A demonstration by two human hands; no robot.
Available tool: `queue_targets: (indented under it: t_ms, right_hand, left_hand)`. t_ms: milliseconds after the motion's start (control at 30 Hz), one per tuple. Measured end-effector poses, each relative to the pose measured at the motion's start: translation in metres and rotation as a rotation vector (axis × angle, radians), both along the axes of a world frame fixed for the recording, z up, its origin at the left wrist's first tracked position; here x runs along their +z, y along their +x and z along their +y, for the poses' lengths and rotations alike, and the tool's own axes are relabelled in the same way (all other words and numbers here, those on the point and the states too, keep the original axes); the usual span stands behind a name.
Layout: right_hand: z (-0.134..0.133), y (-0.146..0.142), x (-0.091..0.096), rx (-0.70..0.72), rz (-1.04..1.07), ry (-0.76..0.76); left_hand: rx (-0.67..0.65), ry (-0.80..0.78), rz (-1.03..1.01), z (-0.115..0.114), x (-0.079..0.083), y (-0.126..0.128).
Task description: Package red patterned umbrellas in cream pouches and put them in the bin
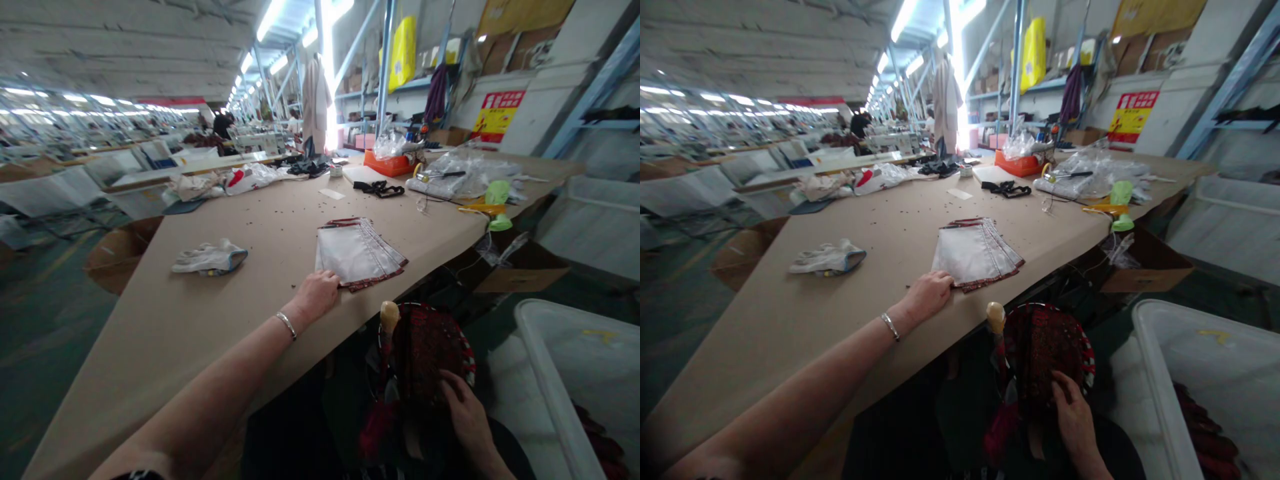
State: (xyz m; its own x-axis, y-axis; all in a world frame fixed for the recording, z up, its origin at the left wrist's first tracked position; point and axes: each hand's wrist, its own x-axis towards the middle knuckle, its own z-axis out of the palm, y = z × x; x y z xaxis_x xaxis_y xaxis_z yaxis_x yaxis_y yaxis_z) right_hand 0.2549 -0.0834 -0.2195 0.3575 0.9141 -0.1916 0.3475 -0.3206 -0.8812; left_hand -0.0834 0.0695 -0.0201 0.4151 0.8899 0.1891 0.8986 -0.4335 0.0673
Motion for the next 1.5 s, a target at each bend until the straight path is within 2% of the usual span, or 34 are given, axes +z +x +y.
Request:
queue_targets:
  t_ms: [100,167,233,300,400,467,533,633,700,867,1133,1233,1333,1433,1500]
  right_hand:
    - [-0.006,-0.002,0.007,0.034,0.032,-0.011]
    - [-0.006,-0.007,0.03,0.067,-0.002,0.042]
    - [0.0,-0.019,0.068,0.15,-0.06,0.187]
    - [0.01,-0.037,0.117,0.296,-0.142,0.422]
    - [0.029,-0.076,0.188,0.552,-0.315,0.798]
    - [0.039,-0.104,0.22,0.673,-0.466,0.901]
    - [0.047,-0.13,0.236,0.767,-0.615,0.879]
    - [0.054,-0.158,0.239,0.879,-0.752,0.754]
    - [0.057,-0.165,0.235,0.92,-0.794,0.668]
    - [0.061,-0.156,0.227,0.87,-0.786,0.483]
    - [0.056,-0.142,0.214,0.827,-0.679,0.306]
    - [0.048,-0.135,0.206,0.812,-0.587,0.376]
    - [0.031,-0.126,0.198,0.787,-0.549,0.626]
    - [0.014,-0.121,0.182,0.832,-0.623,0.812]
    - [0.007,-0.121,0.166,0.867,-0.673,0.78]
  left_hand:
    - [0.062,0.011,-0.03,0.004,0.002,-0.001]
    - [0.119,0.032,-0.061,0.005,0.009,0.0]
    - [0.17,0.083,-0.112,0.002,0.02,0.003]
    - [0.193,0.167,-0.186,-0.009,0.034,0.009]
    - [0.14,0.26,-0.249,-0.038,0.048,0.019]
    - [0.074,0.261,-0.231,-0.062,0.05,0.022]
    - [0.02,0.26,-0.228,-0.086,0.049,0.022]
    - [-0.02,0.282,-0.276,-0.116,0.046,0.014]
    - [-0.014,0.282,-0.313,-0.132,0.046,0.007]
    - [-0.007,0.239,-0.448,-0.161,0.036,-0.007]
    - [0.092,0.264,-0.66,-0.186,-0.004,-0.019]
    - [0.158,0.203,-0.759,-0.186,-0.019,-0.02]
    - [0.38,-0.015,-1.028,-0.184,-0.029,-0.013]
    - [0.636,-0.414,-1.503,-0.183,-0.024,0.001]
    - [0.73,-0.555,-1.772,-0.181,-0.012,0.011]
